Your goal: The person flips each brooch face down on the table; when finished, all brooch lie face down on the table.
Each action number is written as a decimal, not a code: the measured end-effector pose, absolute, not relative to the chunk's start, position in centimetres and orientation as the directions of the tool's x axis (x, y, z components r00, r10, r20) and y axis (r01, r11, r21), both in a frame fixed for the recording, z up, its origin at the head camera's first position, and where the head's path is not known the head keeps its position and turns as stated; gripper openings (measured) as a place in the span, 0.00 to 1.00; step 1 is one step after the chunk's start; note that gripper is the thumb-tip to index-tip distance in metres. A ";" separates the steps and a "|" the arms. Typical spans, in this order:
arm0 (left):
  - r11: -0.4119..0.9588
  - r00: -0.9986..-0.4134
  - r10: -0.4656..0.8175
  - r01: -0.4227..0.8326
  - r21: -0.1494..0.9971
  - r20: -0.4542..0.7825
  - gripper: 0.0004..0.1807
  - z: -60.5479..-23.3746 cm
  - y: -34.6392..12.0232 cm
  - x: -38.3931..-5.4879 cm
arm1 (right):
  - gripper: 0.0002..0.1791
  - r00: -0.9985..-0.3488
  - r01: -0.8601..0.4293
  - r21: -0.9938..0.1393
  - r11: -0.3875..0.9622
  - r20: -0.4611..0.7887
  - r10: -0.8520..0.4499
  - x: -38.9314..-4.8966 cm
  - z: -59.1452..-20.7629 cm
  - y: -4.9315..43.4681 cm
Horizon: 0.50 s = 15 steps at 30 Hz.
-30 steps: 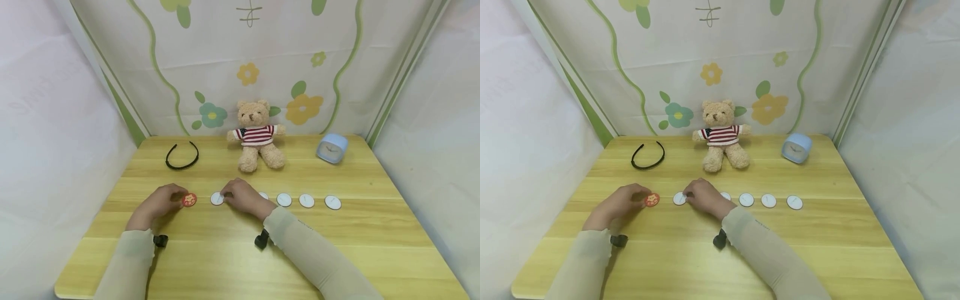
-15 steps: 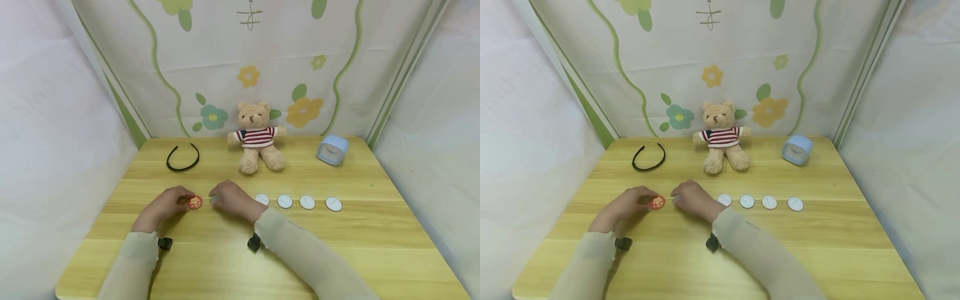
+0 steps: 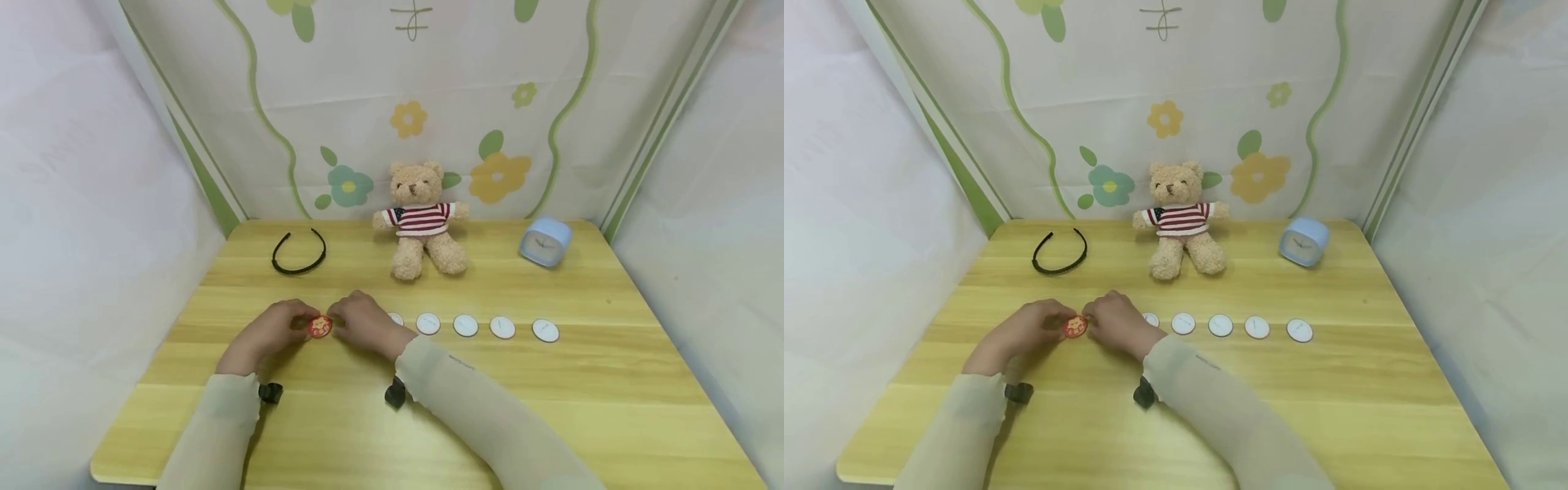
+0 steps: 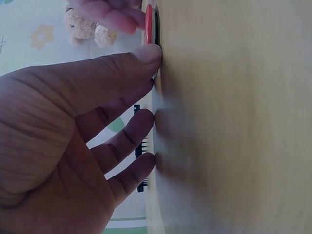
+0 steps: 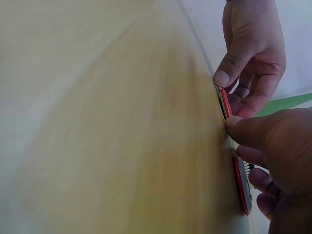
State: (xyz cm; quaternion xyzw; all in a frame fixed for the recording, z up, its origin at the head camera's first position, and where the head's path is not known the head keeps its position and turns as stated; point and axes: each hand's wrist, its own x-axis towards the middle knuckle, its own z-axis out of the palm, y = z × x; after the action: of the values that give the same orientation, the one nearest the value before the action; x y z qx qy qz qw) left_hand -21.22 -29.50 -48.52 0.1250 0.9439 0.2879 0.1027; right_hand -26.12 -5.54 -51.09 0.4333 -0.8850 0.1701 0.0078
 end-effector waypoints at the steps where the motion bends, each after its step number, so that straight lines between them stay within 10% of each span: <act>1: 0.800 -0.947 0.297 0.176 0.573 -0.124 0.20 -48.5 -29.5 -21.3 | 0.15 -0.620 -0.773 -0.296 0.562 0.164 -0.767 -26.1 -51.1 -5.7; 15: 0.787 -0.940 0.319 0.189 0.587 -0.125 0.18 -48.4 -29.3 -21.4 | 0.11 -0.621 -0.774 -0.289 0.564 0.173 -0.764 -25.9 -51.2 -6.0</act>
State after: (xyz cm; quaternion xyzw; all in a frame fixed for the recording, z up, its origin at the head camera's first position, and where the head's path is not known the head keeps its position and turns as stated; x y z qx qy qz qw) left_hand -21.42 -29.32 -48.36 0.1352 0.9390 0.2967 0.1091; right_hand -25.93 -6.02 -51.19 0.4350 -0.8841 0.1703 0.0143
